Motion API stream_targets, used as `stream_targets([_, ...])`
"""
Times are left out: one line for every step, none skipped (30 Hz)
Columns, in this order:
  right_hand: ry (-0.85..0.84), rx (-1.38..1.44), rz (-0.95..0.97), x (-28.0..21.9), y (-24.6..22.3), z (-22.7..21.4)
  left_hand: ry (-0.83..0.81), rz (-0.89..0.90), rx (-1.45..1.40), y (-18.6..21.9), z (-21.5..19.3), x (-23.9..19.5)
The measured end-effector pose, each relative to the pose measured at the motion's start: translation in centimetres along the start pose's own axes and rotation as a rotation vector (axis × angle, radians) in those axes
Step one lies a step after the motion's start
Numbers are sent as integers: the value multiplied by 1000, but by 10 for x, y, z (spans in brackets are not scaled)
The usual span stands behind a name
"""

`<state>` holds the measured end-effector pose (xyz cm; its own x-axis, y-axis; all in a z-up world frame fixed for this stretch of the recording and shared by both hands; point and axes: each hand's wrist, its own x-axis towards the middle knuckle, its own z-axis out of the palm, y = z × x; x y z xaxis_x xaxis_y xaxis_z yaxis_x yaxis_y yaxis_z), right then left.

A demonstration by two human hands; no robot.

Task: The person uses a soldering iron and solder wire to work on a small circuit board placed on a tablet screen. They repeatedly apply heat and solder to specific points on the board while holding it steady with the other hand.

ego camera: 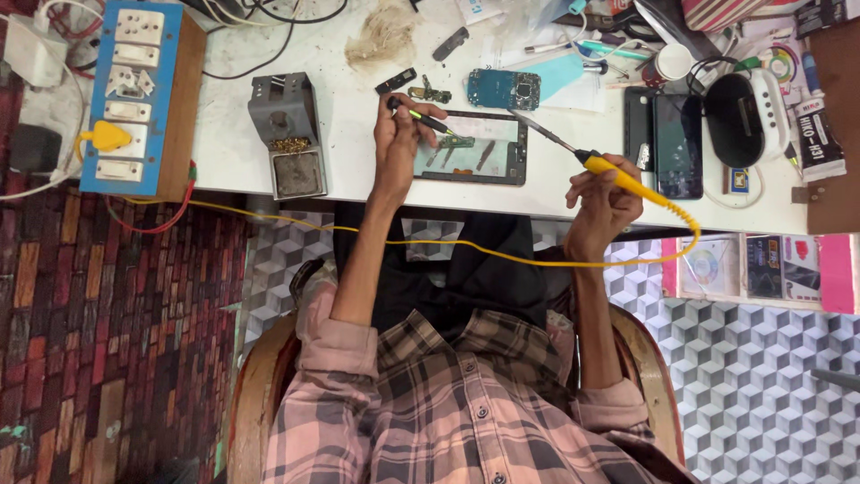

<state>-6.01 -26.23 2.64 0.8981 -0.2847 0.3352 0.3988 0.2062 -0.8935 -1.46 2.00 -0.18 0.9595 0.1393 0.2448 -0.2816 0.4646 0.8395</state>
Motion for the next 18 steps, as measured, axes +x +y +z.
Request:
stream_targets([11,1,-2,3,4,2,19,9,-11,0,-1,0])
stream_targets([22,1,-4,6,8,4,37,19,-23,0,-3,0])
stream_targets([33,1,-9,10,11,5,54,29,-36,-1,-3,1])
stream_targets([29,25,10,14,15,8,53,35,-4,-1,-3,1])
stream_targets([26,49,27,18,18,10,51,41,27,-1,-3,0])
stream_targets([24,74,44,23,22,12,48,47,58,-1,-2,0])
stream_targets([14,54,53,27,24,12,54,36,65,-2,-1,-2])
stream_targets([3,35,61,31,27,13,61,26,72,-2,0,-3])
stream_targets([-9,21,70,36,30,16,68,17,82,-1,0,-3])
stream_targets([-3,10,84,40,34,19,76,12,57,0,-1,-2])
stream_targets([3,-2,99,42,39,22,85,5,32,1,-1,-2])
stream_targets([8,-13,115,41,43,24,94,-2,8,2,-2,-3])
stream_targets([-12,5,131,40,48,25,88,3,-1,2,-3,-2])
stream_targets([-32,23,146,38,52,26,83,8,-9,2,-4,-2])
stream_targets([-49,35,163,36,54,22,76,8,-21,1,-3,-2])
stream_targets([-10,89,181,39,56,18,74,15,-9,-2,-1,-1])
stream_targets([29,148,204,40,59,16,75,21,9,-2,-2,-1])
stream_targets([69,206,227,41,61,14,76,27,27,-3,-4,-1])
